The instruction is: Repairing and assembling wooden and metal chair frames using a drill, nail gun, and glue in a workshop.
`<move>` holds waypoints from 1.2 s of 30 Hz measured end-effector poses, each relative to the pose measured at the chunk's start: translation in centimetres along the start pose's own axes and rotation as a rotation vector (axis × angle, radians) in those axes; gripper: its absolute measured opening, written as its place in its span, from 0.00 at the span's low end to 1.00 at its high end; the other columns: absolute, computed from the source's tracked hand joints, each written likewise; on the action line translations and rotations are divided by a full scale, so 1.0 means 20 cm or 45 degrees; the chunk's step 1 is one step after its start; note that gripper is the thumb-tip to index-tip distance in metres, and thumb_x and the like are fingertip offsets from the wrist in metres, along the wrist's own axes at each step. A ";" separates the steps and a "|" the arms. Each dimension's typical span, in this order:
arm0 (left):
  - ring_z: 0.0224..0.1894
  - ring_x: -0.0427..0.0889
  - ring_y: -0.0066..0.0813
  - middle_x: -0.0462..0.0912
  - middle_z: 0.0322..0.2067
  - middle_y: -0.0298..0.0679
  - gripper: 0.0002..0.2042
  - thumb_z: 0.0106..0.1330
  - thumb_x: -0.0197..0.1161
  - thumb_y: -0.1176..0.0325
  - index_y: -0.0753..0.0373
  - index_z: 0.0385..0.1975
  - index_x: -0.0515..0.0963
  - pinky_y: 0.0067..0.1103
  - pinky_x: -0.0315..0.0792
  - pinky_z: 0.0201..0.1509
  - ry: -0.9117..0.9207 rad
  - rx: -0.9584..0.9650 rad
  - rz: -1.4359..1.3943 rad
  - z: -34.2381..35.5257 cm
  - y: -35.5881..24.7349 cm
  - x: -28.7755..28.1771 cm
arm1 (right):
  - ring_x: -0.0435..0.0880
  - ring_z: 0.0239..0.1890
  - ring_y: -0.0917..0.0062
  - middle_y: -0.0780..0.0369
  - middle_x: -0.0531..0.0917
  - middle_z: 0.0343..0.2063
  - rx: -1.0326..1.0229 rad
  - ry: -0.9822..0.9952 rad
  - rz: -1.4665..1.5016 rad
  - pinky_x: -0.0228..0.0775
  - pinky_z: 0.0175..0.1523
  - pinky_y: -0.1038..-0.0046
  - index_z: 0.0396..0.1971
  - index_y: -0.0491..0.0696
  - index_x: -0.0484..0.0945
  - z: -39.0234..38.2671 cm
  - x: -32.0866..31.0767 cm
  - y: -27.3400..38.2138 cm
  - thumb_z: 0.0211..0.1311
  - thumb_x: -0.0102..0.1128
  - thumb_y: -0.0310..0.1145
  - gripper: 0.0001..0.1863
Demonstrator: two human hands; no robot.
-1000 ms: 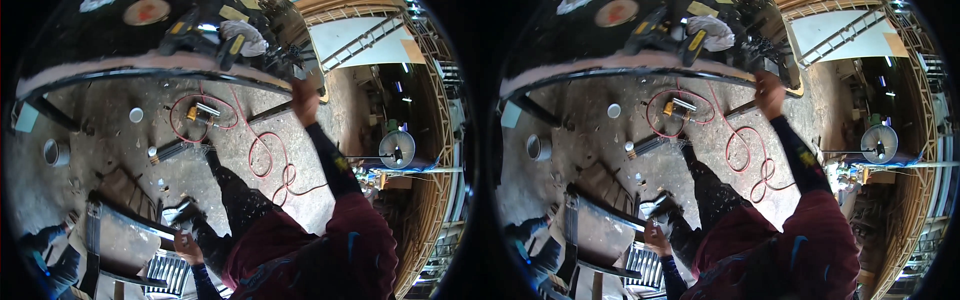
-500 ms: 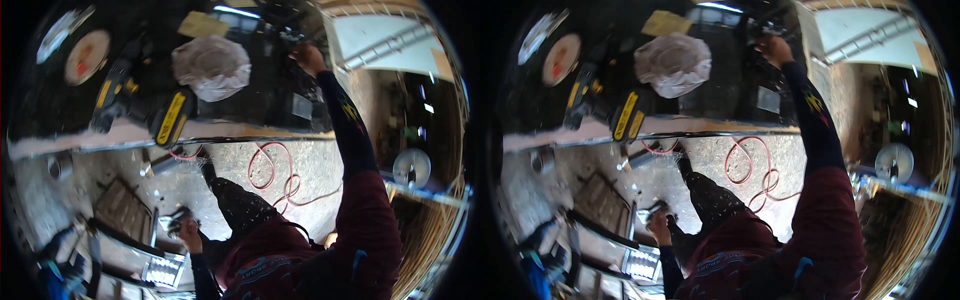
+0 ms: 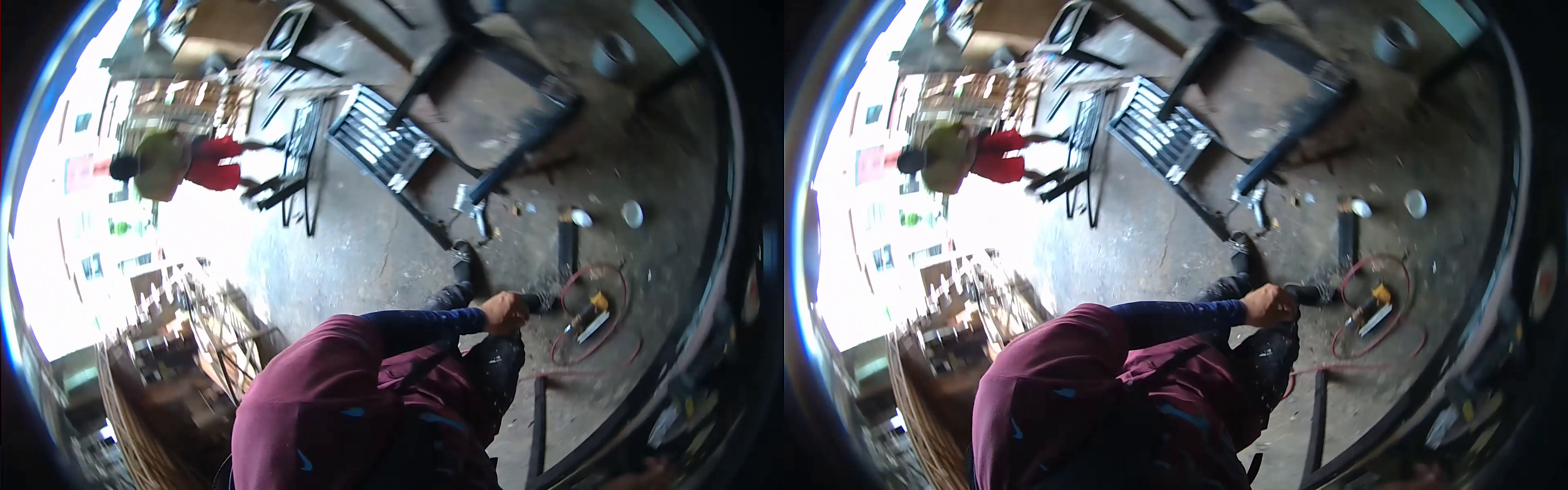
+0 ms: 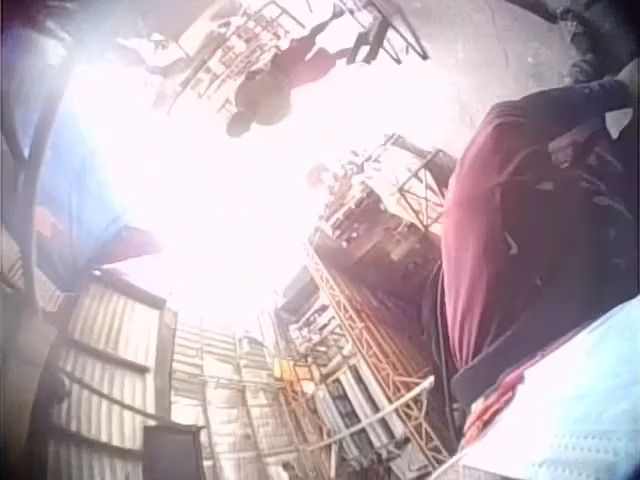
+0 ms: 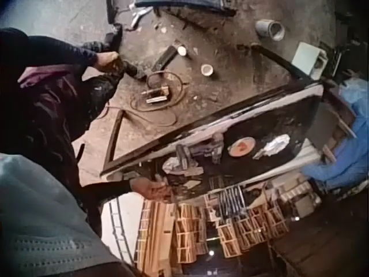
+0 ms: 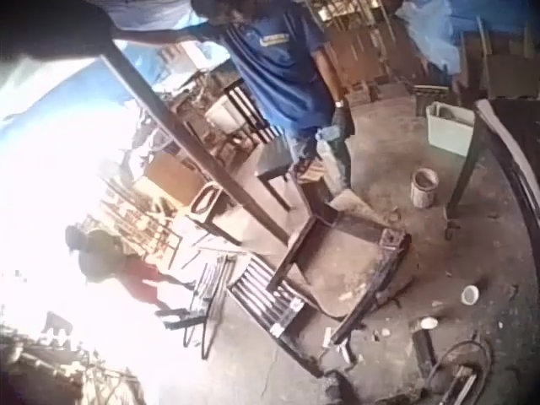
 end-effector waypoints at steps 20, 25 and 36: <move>0.66 0.78 0.36 0.80 0.62 0.39 0.22 0.67 0.58 0.59 0.54 0.60 0.80 0.31 0.74 0.64 0.158 -2.278 -0.403 -2.98 0.42 0.94 | 0.81 0.19 0.78 0.60 0.84 0.23 -0.048 2.171 0.112 0.71 0.23 0.75 0.40 0.42 0.78 -1.36 1.71 0.13 0.62 0.63 0.23 0.08; 0.62 0.80 0.41 0.82 0.59 0.46 0.24 0.64 0.62 0.49 0.58 0.53 0.84 0.35 0.76 0.62 -0.142 -2.195 -0.633 -2.89 0.63 0.80 | 0.87 0.26 0.71 0.56 0.87 0.25 -0.215 2.287 -0.625 0.79 0.32 0.69 0.36 0.41 0.83 -1.46 1.76 0.55 0.54 0.69 0.20 0.09; 0.29 0.88 0.28 0.89 0.25 0.41 0.06 0.52 0.75 0.68 0.64 0.26 0.88 0.24 0.82 0.40 -1.471 -1.535 -0.902 -3.53 2.16 -1.02 | 0.85 0.41 0.54 0.50 0.85 0.36 -1.089 1.884 0.372 0.76 0.47 0.61 0.41 0.40 0.82 -2.86 1.86 2.70 0.63 0.56 0.26 0.10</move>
Point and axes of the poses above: each hand's wrist, its own z-axis towards the middle knuckle, its own x-axis out of the palm, y = z × x, the point moved 4 cm from there along z, towards the middle knuckle
